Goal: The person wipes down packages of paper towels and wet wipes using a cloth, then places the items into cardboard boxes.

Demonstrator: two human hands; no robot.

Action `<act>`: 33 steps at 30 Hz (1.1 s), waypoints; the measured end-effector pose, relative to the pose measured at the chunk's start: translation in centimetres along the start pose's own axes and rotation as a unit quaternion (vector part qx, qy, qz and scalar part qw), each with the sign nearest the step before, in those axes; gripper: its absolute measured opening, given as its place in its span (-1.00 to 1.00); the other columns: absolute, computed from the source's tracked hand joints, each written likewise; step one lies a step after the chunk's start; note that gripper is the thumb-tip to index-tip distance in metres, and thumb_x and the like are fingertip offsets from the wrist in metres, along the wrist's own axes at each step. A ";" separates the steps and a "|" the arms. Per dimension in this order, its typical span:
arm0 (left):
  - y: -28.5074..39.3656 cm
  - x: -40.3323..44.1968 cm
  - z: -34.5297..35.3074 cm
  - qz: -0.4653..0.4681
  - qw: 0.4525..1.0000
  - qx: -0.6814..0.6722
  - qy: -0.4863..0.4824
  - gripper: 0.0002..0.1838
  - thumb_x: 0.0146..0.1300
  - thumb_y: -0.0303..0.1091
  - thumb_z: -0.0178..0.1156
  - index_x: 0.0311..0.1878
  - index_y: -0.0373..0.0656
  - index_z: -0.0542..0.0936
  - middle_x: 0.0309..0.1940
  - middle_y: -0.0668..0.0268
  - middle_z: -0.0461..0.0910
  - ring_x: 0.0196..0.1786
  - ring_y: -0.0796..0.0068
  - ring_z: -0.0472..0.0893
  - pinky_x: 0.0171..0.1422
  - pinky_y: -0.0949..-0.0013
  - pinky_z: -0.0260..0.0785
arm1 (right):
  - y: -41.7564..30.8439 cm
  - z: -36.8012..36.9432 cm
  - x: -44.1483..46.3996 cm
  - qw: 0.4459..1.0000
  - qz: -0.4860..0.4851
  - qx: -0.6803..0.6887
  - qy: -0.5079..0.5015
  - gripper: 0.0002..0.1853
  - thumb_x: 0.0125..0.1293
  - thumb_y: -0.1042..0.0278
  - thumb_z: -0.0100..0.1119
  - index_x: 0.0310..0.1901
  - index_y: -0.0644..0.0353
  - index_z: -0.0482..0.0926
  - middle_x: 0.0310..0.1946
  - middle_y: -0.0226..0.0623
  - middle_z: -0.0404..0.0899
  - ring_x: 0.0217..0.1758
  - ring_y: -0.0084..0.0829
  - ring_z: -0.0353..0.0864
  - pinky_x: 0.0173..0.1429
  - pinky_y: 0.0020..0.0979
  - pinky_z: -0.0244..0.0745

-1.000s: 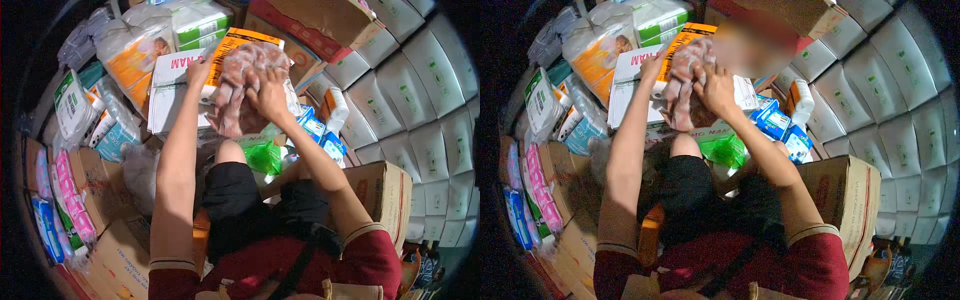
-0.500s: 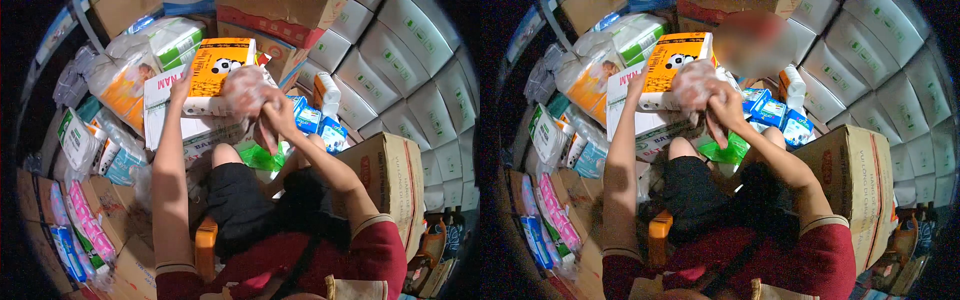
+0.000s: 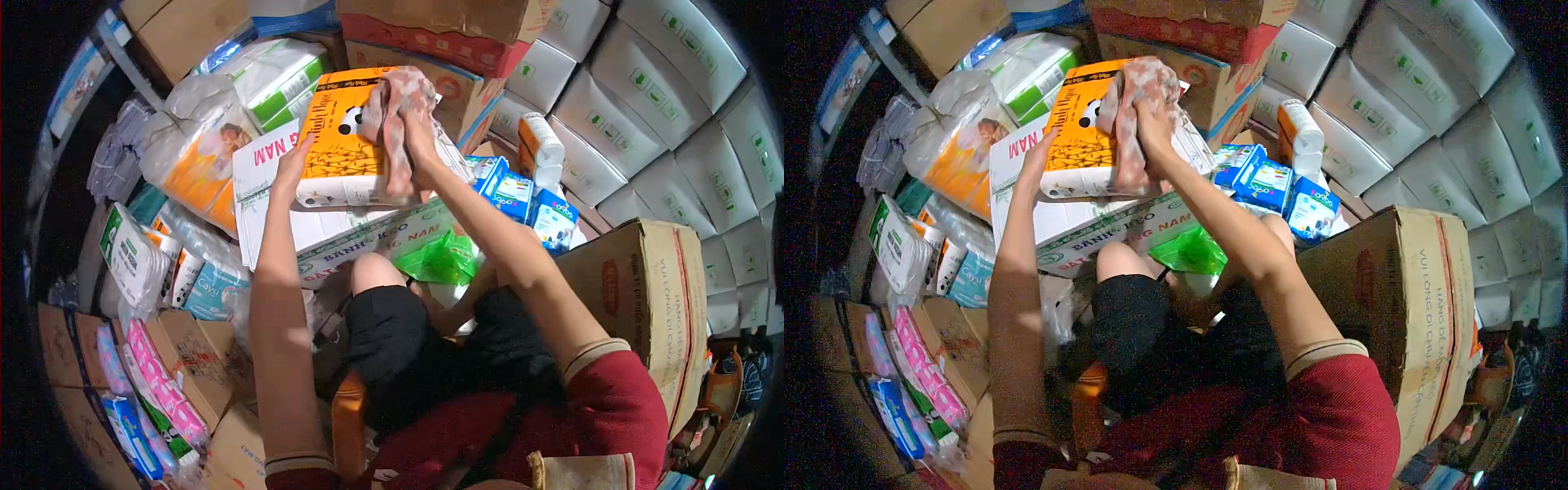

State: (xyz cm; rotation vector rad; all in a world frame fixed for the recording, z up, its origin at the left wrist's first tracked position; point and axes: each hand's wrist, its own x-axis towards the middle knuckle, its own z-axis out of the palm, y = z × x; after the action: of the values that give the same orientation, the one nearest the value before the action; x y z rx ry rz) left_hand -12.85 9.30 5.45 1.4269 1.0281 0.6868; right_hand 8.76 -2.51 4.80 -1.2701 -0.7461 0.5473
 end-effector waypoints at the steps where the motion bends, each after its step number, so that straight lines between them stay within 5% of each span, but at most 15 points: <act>1: 0.2 0.0 0.2 -0.002 1.000 -0.012 -0.003 -0.33 0.15 0.11 0.09 0.05 -0.38 0.46 -0.08 0.19 0.54 -0.08 0.50 0.52 -0.01 0.50 0.28 | 0.4 -0.2 1.8 1.000 -0.010 0.001 0.001 -0.27 0.13 -0.04 -0.08 0.31 0.11 0.08 0.19 0.03 0.27 0.28 -0.09 0.21 0.31 -0.31 0.06; 5: 0.9 -1.0 0.8 0.003 0.997 -0.073 -0.008 -0.40 0.19 0.02 0.10 0.06 -0.39 0.46 -0.06 0.24 0.54 -0.05 0.52 0.50 0.01 0.50 0.28 | -0.1 -0.7 6.9 0.991 0.073 -0.110 0.032 -0.26 0.09 -0.09 -0.10 0.28 0.15 0.16 0.21 0.04 0.25 0.28 -0.07 0.22 0.30 -0.28 0.08; 9: 1.0 -1.1 1.0 -0.009 0.997 -0.072 0.007 -0.43 0.22 -0.04 0.08 0.08 -0.40 0.43 -0.03 0.24 0.51 -0.08 0.54 0.51 -0.02 0.52 0.31 | -3.5 -0.5 7.3 0.995 0.055 -0.079 0.042 -0.31 0.12 -0.11 -0.19 0.19 0.23 0.29 0.16 0.09 0.31 0.25 -0.05 0.26 0.30 -0.28 0.09; 13: -0.2 0.0 0.7 -0.016 0.992 -0.122 -0.029 -0.45 0.22 -0.05 0.09 0.08 -0.36 0.43 -0.05 0.24 0.53 -0.10 0.51 0.54 -0.05 0.49 0.35 | 2.3 -0.4 13.1 0.993 0.035 -0.112 0.028 -0.28 0.17 -0.19 -0.30 0.19 0.25 0.29 0.17 0.13 0.27 0.27 0.01 0.21 0.31 -0.24 0.06; 16: 1.1 -1.1 1.4 -0.027 0.992 -0.118 -0.023 -0.49 0.24 -0.10 0.06 0.10 -0.33 0.40 -0.06 0.25 0.53 -0.10 0.46 0.57 -0.05 0.45 0.41 | 1.6 -0.2 11.3 0.996 0.036 -0.065 0.058 -0.21 0.17 -0.23 -0.34 0.11 0.42 0.33 0.14 0.21 0.27 0.27 0.03 0.21 0.33 -0.26 0.04; 19: 1.4 -1.3 1.7 -0.027 0.992 -0.118 -0.025 -0.52 0.25 -0.12 0.05 0.09 -0.31 0.39 -0.05 0.25 0.53 -0.09 0.44 0.57 -0.04 0.42 0.43 | 1.2 -0.7 8.7 0.981 0.160 -0.098 0.045 -0.26 0.21 -0.25 -0.39 0.11 0.29 0.38 0.17 0.06 0.29 0.26 -0.08 0.25 0.29 -0.26 0.09; 20: 1.3 -1.1 1.6 -0.022 0.992 -0.118 -0.028 -0.53 0.26 -0.13 0.05 0.09 -0.30 0.39 -0.05 0.25 0.53 -0.08 0.43 0.57 -0.04 0.40 0.43 | 1.8 -0.3 7.2 0.987 0.104 -0.041 0.112 -0.15 0.16 -0.29 -0.39 -0.05 0.54 0.44 0.01 0.32 0.35 0.19 0.10 0.30 0.28 -0.22 0.11; 24: 0.8 -0.3 1.0 -0.037 0.990 -0.128 -0.038 -0.53 0.25 -0.13 0.07 0.09 -0.28 0.39 -0.04 0.25 0.52 -0.08 0.42 0.57 -0.04 0.40 0.42 | 4.9 -0.6 4.5 0.991 0.122 -0.045 0.041 -0.14 0.13 -0.30 -0.37 -0.06 0.53 0.45 -0.04 0.34 0.38 0.13 0.11 0.35 0.24 -0.19 0.17; 28: 0.8 -0.3 1.2 -0.022 0.995 -0.097 -0.007 -0.51 0.24 -0.11 0.09 0.09 -0.30 0.40 -0.04 0.26 0.53 -0.09 0.44 0.56 -0.02 0.42 0.40 | 5.4 -0.1 0.8 0.986 0.125 -0.070 0.081 -0.16 0.11 -0.28 -0.32 -0.11 0.55 0.46 -0.08 0.37 0.40 0.10 0.12 0.38 0.21 -0.17 0.22; 33: 0.6 -0.1 1.0 0.002 0.997 -0.074 0.008 -0.50 0.23 -0.11 0.11 0.07 -0.34 0.41 -0.05 0.27 0.53 -0.09 0.48 0.54 -0.02 0.45 0.35 | -0.9 -0.7 -7.2 0.976 0.172 -0.082 0.104 -0.32 0.17 -0.12 -0.29 -0.06 0.47 0.40 -0.21 0.38 0.43 -0.03 0.21 0.42 0.12 -0.09 0.26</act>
State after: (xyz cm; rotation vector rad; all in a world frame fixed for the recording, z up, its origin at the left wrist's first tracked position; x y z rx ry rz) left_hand -11.89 8.80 5.92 1.2973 0.9668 0.7628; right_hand 4.60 -8.45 4.20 -1.5982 -0.4023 0.6273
